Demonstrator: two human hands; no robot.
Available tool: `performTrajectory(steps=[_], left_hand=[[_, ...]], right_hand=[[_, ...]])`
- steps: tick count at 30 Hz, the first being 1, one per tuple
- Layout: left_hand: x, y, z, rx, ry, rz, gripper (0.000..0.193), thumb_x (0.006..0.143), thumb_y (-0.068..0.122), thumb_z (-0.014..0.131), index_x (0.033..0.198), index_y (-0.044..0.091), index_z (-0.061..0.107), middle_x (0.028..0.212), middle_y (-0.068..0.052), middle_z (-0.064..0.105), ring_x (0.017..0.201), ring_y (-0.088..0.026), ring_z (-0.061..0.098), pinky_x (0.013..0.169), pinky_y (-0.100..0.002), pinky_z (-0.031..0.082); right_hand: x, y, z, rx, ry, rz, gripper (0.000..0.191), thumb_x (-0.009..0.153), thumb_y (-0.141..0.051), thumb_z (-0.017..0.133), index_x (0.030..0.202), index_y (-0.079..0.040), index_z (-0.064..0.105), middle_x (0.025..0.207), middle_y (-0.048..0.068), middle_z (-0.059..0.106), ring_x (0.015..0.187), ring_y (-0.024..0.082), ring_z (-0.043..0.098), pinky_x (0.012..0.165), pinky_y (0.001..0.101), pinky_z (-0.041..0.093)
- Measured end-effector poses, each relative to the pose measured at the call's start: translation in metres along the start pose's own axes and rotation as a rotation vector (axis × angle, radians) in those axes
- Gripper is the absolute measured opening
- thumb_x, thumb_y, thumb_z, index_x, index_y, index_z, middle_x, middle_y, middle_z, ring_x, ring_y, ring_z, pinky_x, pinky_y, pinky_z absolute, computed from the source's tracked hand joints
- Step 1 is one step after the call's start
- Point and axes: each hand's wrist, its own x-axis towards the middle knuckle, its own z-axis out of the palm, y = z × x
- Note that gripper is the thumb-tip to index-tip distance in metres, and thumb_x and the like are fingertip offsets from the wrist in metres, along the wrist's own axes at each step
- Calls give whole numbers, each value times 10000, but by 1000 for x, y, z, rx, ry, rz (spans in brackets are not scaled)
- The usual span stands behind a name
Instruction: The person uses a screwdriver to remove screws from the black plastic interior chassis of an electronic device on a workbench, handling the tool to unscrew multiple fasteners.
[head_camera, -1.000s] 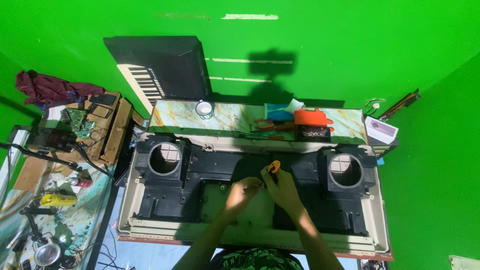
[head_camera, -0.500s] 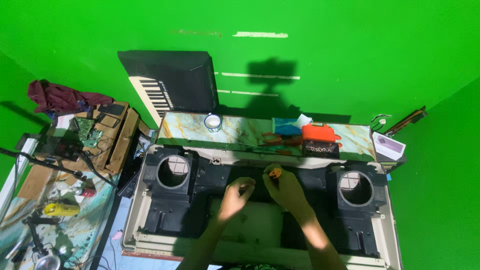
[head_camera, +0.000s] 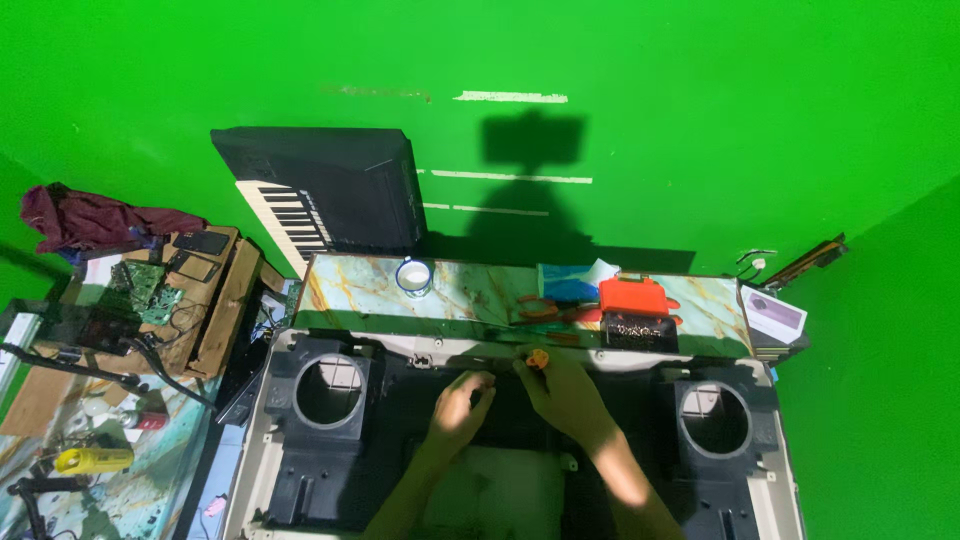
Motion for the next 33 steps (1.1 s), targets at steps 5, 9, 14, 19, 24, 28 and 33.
performTrajectory(steps=[5, 9, 14, 19, 24, 28, 33], left_hand=[[23, 11, -6, -71, -12, 151, 296, 936, 128, 689, 1213, 23, 682, 1159, -156, 717, 1053, -279, 699, 919, -360, 541], [36, 25, -10, -182, -47, 127, 342, 921, 85, 685, 1256, 23, 668, 1144, -154, 718, 1048, -274, 707, 914, -356, 546], [50, 20, -2, -239, -12, 212, 374, 906, 63, 728, 1270, 6, 666, 1134, -171, 734, 998, -288, 741, 877, -362, 577], [66, -11, 9, -85, 21, 429, 346, 897, 21, 716, 1238, -11, 666, 1182, -191, 731, 1039, -322, 738, 912, -380, 587], [68, -21, 10, -158, 17, 344, 242, 868, -24, 715, 1109, -26, 697, 1098, -185, 743, 973, -339, 749, 832, -385, 601], [71, -17, 10, -212, 17, 391, 234, 851, -24, 727, 1083, -30, 690, 1085, -178, 741, 967, -336, 747, 840, -389, 597], [75, -18, 12, -232, 8, 394, 219, 867, 8, 758, 1076, -12, 697, 1097, -169, 737, 980, -328, 745, 852, -386, 592]], right_hand=[[19, 14, 4, 0, -98, 38, 155, 945, -157, 655, 1034, -31, 670, 950, 193, 711, 880, 391, 693, 741, 431, 545], [30, 18, 3, 3, -152, 56, 176, 926, -161, 665, 1044, -31, 671, 992, 204, 705, 909, 401, 683, 761, 439, 545], [42, 14, 3, 27, -152, 42, 205, 902, -166, 680, 1056, -32, 662, 1000, 204, 698, 914, 406, 681, 760, 438, 552], [55, 15, 4, -5, -264, 165, 203, 930, -220, 676, 1056, -64, 649, 965, 172, 691, 835, 359, 706, 721, 419, 560], [58, 14, 0, -28, -160, 80, 227, 895, -243, 717, 1008, -52, 668, 904, 179, 699, 803, 398, 681, 651, 441, 533], [61, 20, -2, -23, -194, 66, 224, 913, -236, 693, 1043, -56, 670, 922, 197, 709, 823, 421, 676, 648, 463, 525], [60, 36, 8, -60, -229, 183, 230, 927, -246, 687, 1005, -31, 676, 880, 219, 705, 802, 429, 673, 640, 479, 517]])
